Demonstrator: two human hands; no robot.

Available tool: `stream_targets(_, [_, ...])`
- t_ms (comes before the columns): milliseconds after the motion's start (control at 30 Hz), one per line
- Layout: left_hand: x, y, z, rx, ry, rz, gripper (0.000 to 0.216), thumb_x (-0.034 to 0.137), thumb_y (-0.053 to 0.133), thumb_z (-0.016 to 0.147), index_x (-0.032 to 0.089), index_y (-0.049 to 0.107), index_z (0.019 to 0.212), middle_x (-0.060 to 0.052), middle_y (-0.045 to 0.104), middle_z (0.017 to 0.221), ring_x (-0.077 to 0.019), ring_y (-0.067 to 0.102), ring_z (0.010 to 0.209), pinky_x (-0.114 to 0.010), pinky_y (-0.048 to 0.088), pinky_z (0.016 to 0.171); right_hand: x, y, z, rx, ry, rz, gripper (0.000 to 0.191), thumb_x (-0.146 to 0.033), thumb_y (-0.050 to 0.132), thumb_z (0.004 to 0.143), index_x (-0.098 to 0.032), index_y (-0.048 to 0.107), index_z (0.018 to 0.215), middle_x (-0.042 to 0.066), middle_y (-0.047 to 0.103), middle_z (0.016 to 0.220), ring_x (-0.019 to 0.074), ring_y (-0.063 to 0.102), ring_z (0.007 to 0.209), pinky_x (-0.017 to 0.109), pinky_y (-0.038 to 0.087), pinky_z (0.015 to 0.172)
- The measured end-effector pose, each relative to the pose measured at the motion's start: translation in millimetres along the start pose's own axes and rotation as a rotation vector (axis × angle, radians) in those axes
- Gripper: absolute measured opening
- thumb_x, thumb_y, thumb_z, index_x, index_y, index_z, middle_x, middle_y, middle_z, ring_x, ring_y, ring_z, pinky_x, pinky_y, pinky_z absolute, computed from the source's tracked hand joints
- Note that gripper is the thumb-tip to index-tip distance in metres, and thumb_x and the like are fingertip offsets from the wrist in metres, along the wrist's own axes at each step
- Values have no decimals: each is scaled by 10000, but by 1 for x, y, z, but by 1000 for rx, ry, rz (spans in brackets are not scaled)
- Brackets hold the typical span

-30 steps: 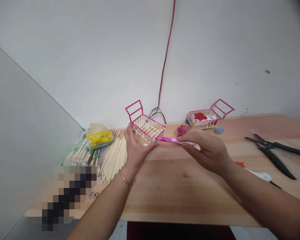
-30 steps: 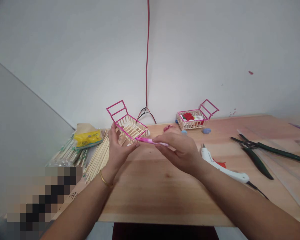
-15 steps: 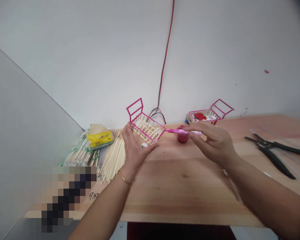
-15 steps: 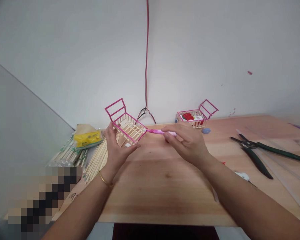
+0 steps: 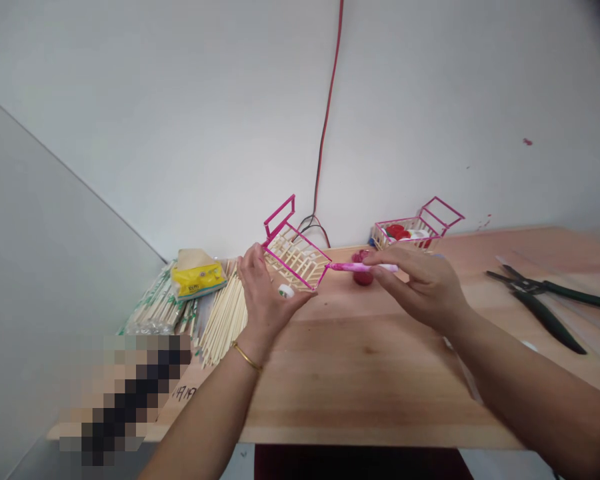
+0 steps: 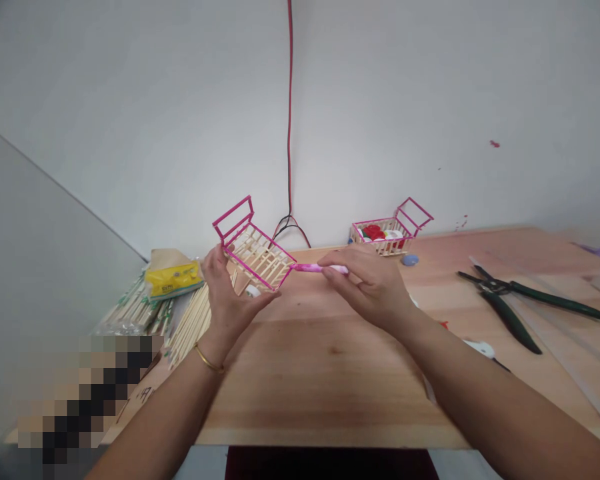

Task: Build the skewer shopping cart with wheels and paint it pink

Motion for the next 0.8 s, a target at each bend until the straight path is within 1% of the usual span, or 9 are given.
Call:
stream_targets(133, [4, -2, 0, 22, 45, 22, 1244, 705, 762, 555, 172, 139, 1490, -217, 384, 1374, -397, 372, 1299, -617, 267, 1102, 2, -1, 0, 7, -19, -30, 109, -176, 594, 897, -221, 657, 975, 46, 750, 890, 199, 691, 826, 343, 513, 747])
stream_targets(333, [4, -3, -1, 32, 54, 25, 1246, 718, 749, 558, 163, 142, 1493, -223, 389, 1375, -397, 371, 1298, -613, 268, 1105, 2, -2, 1, 13, -14, -28, 117, -181, 595, 895, -228, 667, 975, 38, 748, 881, 198, 691, 822, 340, 511, 739])
stream_targets(500, [1, -1, -1, 17, 24, 29, 1252, 724, 742, 560, 167, 129, 1499, -222, 383, 1380, -397, 365, 1306, -611, 265, 1107, -10, 3, 1, -30, -11, 97, 99, -173, 615, 876, -223, 670, 941, 31, 715, 809, 179, 659, 771, 319, 500, 714])
stream_targets(633, [-1, -1, -1, 30, 17, 31, 1246, 729, 734, 567, 148, 143, 1498, -232, 381, 1382, -399, 357, 1316, -605, 264, 1110, -23, 6, 1, -58, -46, 168, 95, -170, 615, 874, -219, 660, 942, 24, 696, 770, 162, 631, 711, 305, 478, 672])
stream_targets(700, [-1, -1, -1, 36, 14, 31, 1244, 729, 733, 568, 142, 149, 1496, -237, 383, 1383, -400, 354, 1320, -603, 263, 1110, -26, 6, 1, -63, -66, 177, 102, -160, 609, 877, -215, 655, 951, 26, 695, 772, 160, 628, 715, 304, 475, 677])
stream_targets(800, [0, -1, -1, 33, 13, 25, 1246, 733, 731, 566, 157, 140, 1500, -228, 386, 1383, -395, 359, 1318, -604, 265, 1106, -22, 4, 2, -37, -59, 136, 98, -156, 609, 878, -208, 651, 948, 34, 695, 783, 168, 627, 752, 316, 477, 716])
Point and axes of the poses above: each hand's wrist, its own z-axis towards the middle knuckle, its own y-axis out of the palm, x = y × z, the point moved 9 cm from there along z, towards the middle knuckle
